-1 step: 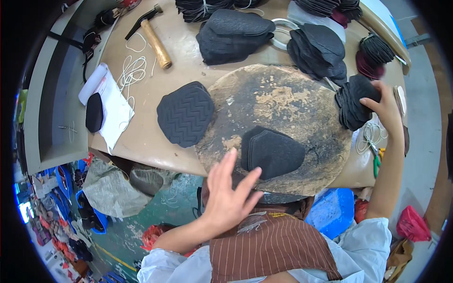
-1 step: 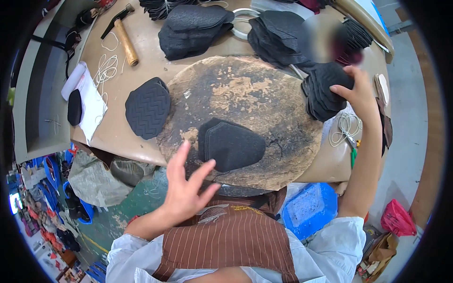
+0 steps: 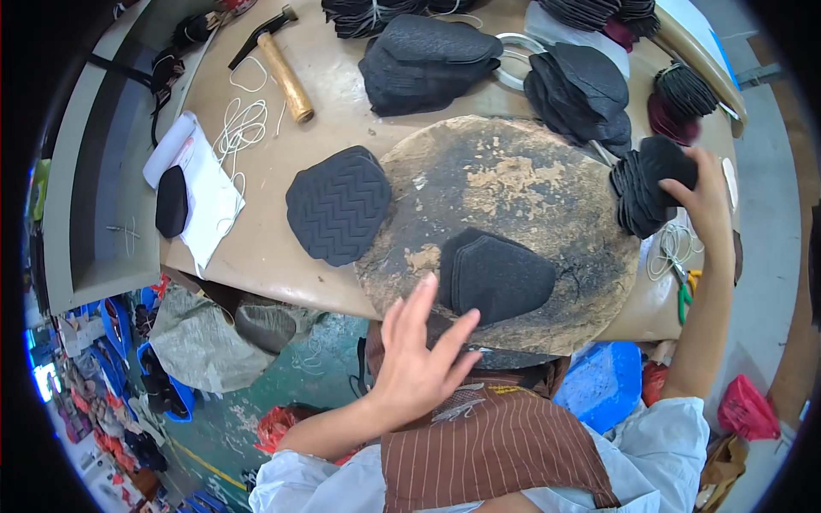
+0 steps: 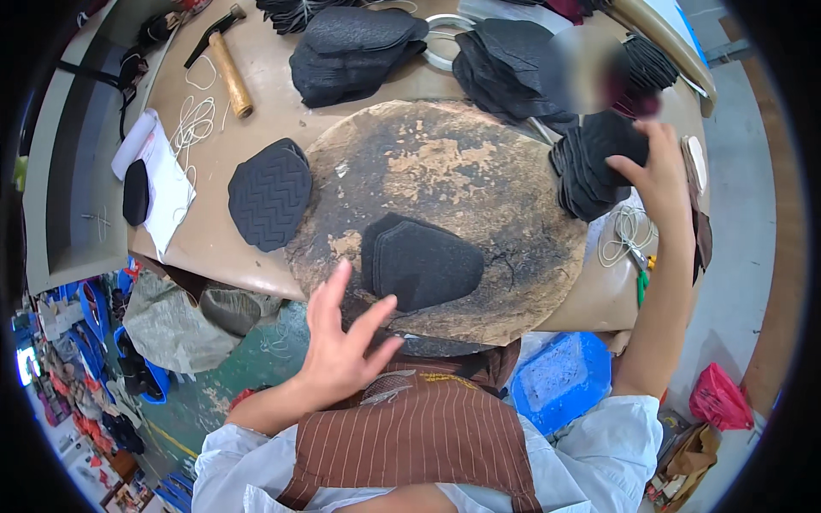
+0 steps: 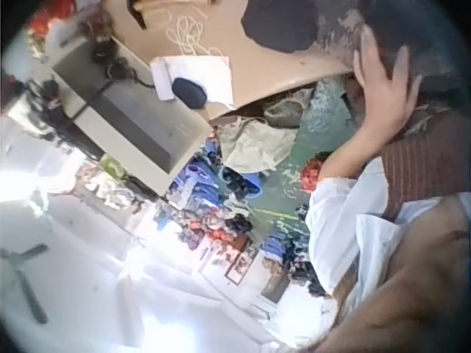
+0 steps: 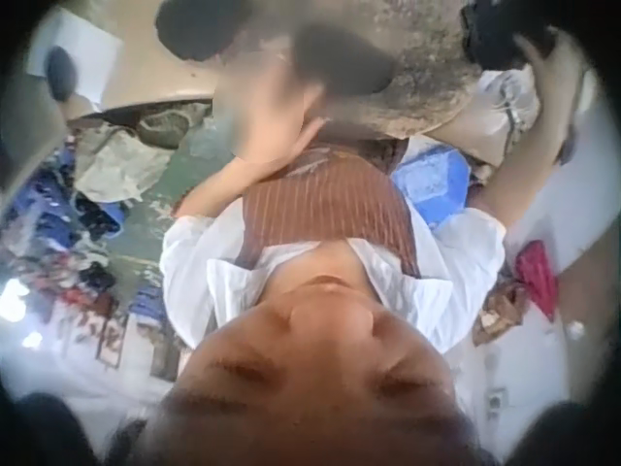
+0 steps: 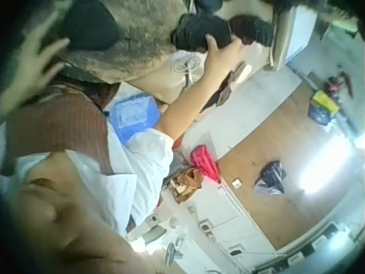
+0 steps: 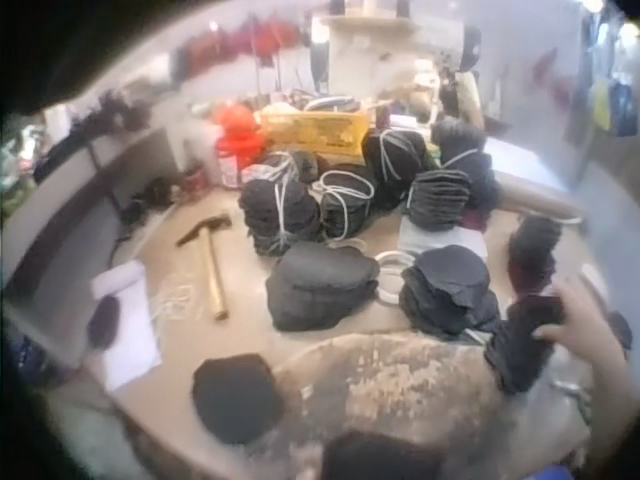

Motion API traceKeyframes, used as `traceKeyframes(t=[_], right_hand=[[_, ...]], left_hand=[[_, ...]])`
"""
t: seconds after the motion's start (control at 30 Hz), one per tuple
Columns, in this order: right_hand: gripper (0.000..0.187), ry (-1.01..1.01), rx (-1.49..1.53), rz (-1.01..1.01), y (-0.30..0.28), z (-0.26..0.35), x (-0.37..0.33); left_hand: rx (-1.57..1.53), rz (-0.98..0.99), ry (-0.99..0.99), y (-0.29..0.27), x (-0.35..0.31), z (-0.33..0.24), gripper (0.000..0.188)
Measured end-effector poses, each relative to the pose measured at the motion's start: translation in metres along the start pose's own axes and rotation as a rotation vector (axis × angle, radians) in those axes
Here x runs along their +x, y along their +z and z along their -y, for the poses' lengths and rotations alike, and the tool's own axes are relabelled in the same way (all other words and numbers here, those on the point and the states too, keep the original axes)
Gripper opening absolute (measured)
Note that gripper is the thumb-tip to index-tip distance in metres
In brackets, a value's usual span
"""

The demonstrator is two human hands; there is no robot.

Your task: The person repeatedly picks up black, textured shoe insoles from a workbench, aligns them, and stacks them into neat piles. The person handles the insoles one by one, occasionally adjusting the stacks to ensure they are straight before placing them back on the table.

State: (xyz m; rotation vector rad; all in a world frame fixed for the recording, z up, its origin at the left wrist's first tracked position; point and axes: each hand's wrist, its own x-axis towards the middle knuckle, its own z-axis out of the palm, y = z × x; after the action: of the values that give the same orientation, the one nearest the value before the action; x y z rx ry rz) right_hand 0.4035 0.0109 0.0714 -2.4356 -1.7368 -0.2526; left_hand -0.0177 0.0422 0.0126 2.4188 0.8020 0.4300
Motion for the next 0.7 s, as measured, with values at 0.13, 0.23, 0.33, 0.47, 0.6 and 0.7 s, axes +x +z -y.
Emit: traceKeyframes(t=[0.13, 0.23, 0.33, 0.47, 0.6, 0.7], right_hand=[[0.021, 0.291, 0.784, -0.013, -0.045, 0.075, -0.028], [0.016, 0.25, 1.157, 0.325, -0.03, 0.116, -0.054], [0.014, 0.315, 1.275, 0.626, 0.009, 0.156, -0.064], [0.013, 0.387, 1.378, 0.615, 0.03, 0.169, -0.068], [0.014, 0.347, 1.232, 0.572, 0.034, 0.174, -0.07], [0.017, 0.301, 1.095, 0.506, 0.035, 0.177, -0.073]], left_hand=[[-0.099, 0.033, 0.069, 0.006, -0.012, 0.005, 0.057], [-0.103, 0.037, 0.111, 0.008, -0.012, 0.007, 0.053], [-0.118, 0.029, 0.114, 0.009, -0.012, 0.009, 0.053], [-0.144, 0.036, 0.102, 0.01, -0.012, 0.011, 0.047], [-0.132, 0.052, 0.099, 0.01, -0.013, 0.012, 0.049], [-0.13, 0.042, 0.096, 0.011, -0.013, 0.013, 0.05]])
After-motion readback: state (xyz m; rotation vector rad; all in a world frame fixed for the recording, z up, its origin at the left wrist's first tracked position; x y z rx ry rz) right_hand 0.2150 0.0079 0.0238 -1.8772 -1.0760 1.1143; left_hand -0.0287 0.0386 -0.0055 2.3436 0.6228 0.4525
